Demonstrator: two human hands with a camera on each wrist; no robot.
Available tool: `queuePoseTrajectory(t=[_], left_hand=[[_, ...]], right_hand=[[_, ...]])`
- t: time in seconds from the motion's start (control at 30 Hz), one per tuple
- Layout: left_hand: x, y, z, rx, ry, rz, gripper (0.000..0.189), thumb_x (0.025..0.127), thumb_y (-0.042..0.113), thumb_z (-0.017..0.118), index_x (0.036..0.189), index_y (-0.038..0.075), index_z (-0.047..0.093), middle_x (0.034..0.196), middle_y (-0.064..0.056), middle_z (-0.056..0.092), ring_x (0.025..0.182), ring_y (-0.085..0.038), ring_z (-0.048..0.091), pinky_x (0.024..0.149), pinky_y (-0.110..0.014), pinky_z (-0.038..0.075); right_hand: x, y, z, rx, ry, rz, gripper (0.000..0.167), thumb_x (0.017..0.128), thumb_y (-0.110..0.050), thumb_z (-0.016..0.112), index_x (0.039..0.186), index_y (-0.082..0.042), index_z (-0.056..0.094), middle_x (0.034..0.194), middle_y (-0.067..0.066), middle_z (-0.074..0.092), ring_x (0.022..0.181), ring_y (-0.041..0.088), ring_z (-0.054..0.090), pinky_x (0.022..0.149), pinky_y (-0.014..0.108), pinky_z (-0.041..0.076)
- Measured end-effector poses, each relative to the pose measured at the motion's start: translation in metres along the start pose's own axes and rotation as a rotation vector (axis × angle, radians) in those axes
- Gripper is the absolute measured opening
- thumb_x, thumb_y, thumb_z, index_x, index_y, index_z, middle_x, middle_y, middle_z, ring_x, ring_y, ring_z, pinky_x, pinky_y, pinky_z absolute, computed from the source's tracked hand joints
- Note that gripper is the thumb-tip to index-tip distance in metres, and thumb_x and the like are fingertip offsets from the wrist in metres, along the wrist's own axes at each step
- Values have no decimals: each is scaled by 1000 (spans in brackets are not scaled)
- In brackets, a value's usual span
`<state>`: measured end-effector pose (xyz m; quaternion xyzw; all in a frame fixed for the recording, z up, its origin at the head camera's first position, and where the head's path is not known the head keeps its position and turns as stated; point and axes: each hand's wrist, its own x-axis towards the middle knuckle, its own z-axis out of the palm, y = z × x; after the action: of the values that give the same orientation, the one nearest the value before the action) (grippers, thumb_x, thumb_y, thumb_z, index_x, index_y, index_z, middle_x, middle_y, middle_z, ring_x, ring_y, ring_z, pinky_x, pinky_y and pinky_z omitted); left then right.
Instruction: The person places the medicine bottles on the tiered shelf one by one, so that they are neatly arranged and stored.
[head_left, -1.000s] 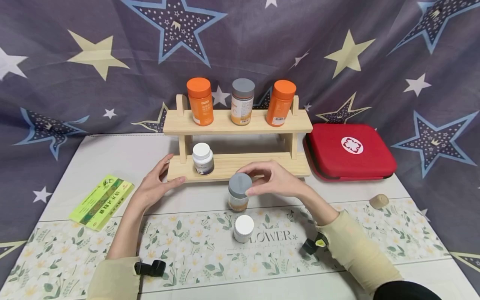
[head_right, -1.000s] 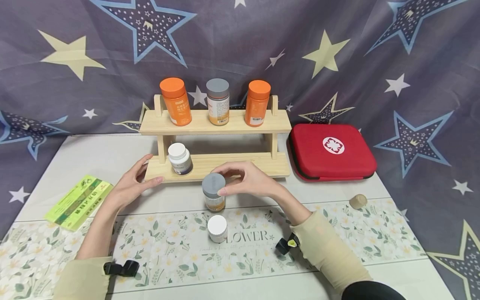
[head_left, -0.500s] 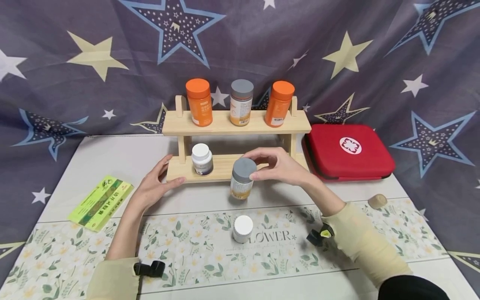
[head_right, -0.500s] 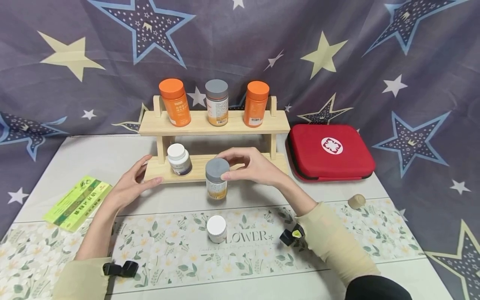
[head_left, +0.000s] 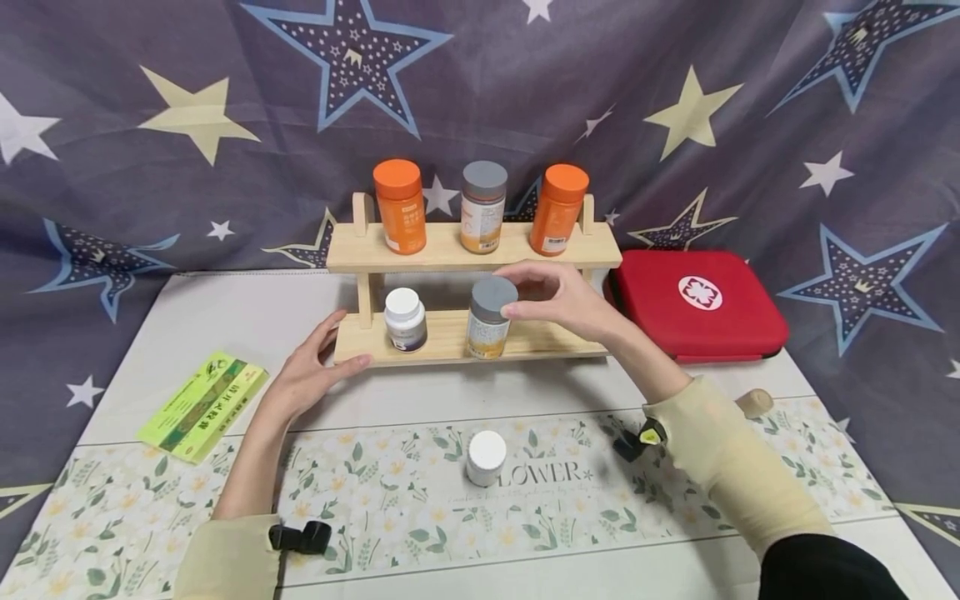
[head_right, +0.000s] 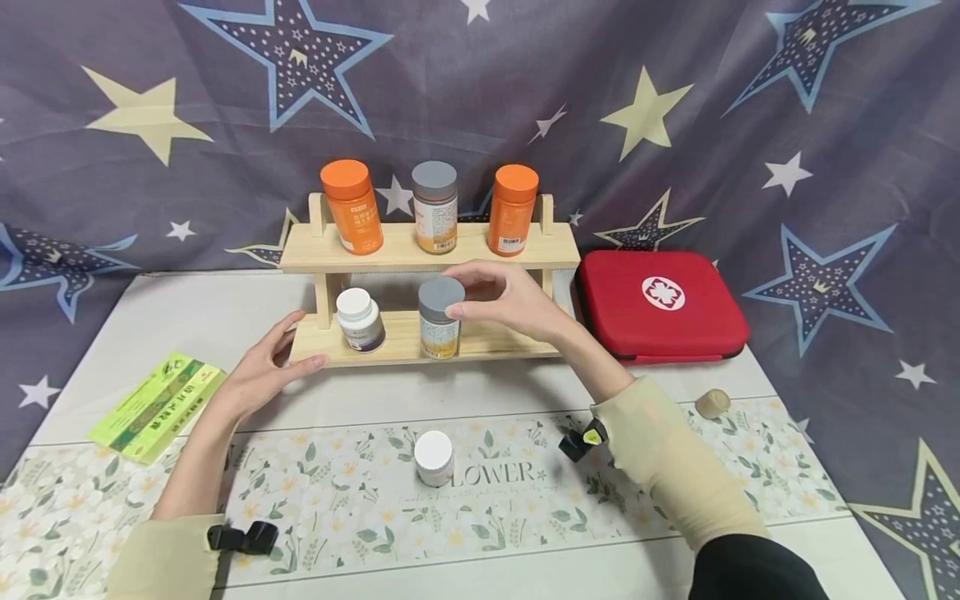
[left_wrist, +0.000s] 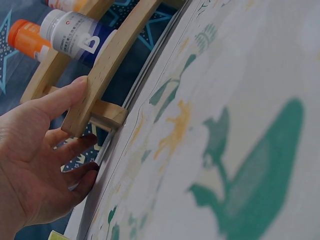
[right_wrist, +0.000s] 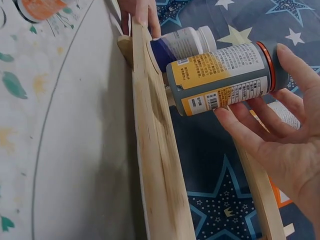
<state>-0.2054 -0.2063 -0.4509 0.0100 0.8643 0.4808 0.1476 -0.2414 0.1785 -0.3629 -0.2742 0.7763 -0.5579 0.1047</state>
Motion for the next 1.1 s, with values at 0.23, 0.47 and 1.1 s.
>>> queuePoseTrajectory(t=[0.23,0.47,1.1], left_hand=[[-1,0,0,1,2,2,107,91,48,77,168,22,6,171,-20,22,160,-43,17,131,-59,16],[-1,1,0,2,2,2,107,91,48,76,168,22,7,171,-19,23,160,-42,17,131,-59,16],[-2,1,0,7,3,-8,108,90,50,76,168,25,6,172,-18,21,160,-42,17,131,-59,17]], right_hand=[[11,5,-2,-1,24,3,43,90,-9,78,131,-7,69,117,7,74,104,26,70,91,27,61],[15,10,0,-6,42,12,41,89,-9,79,129,-7,70,116,10,73,103,32,69,89,26,60],[16,17,5,2,49,24,42,89,-10,80,129,-9,70,116,10,72,100,22,70,90,26,60]])
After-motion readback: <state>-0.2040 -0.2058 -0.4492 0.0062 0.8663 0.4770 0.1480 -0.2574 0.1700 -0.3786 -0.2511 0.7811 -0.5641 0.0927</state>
